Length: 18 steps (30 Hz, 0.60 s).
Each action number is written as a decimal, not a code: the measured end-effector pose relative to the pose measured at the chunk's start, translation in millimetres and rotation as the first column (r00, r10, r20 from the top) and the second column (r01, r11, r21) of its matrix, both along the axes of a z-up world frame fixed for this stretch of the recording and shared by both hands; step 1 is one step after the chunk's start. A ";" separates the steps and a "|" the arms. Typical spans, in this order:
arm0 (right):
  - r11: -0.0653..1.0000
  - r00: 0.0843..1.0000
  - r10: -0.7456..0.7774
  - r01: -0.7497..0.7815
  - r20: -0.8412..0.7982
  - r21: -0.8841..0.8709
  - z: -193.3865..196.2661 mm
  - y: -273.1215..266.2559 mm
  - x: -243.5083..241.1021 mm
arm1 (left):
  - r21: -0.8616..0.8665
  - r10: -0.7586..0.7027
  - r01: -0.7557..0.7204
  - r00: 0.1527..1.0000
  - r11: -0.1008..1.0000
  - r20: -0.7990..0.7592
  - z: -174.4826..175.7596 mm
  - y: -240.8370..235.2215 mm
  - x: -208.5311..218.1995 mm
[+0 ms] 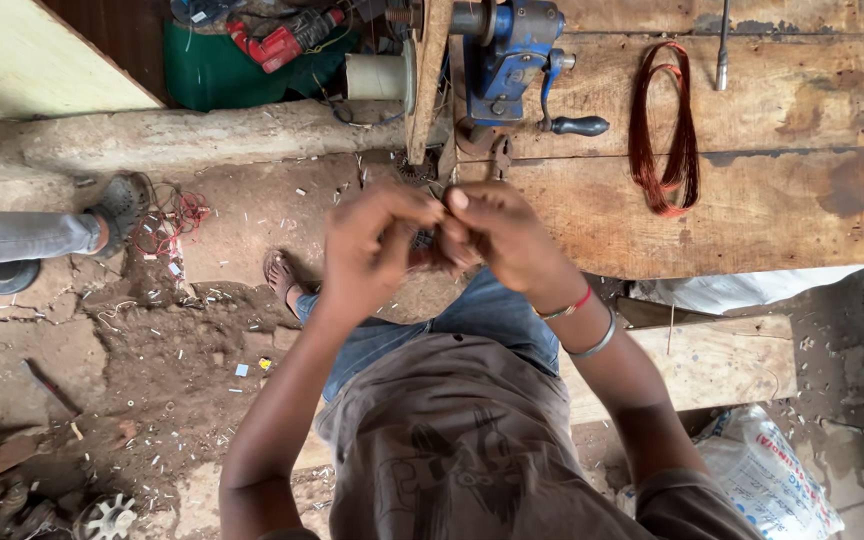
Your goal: The person winds copper wire onto a white plastic bobbin using a manual winding machine, occasionally removing the finished coils, tying them off by hand, and then setting up the machine to start the next coil.
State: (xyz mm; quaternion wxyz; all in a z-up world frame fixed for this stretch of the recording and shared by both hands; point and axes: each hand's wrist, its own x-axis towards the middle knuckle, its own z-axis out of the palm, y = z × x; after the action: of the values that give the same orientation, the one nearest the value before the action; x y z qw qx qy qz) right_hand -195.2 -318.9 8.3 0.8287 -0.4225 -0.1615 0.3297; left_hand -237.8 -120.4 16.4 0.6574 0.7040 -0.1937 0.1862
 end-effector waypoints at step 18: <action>0.129 0.041 -0.618 0.990 0.785 0.049 -62.8 -175.2 -27.4 | -0.318 -0.246 0.136 0.910 0.938 -0.335 15.2 27.8 43.9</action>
State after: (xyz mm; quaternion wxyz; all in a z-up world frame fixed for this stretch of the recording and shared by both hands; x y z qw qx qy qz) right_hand -222.5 -494.1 -54.5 0.5822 -0.7177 -0.0484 -0.3790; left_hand -193.9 -92.6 31.7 0.7924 0.6007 -0.1059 0.0105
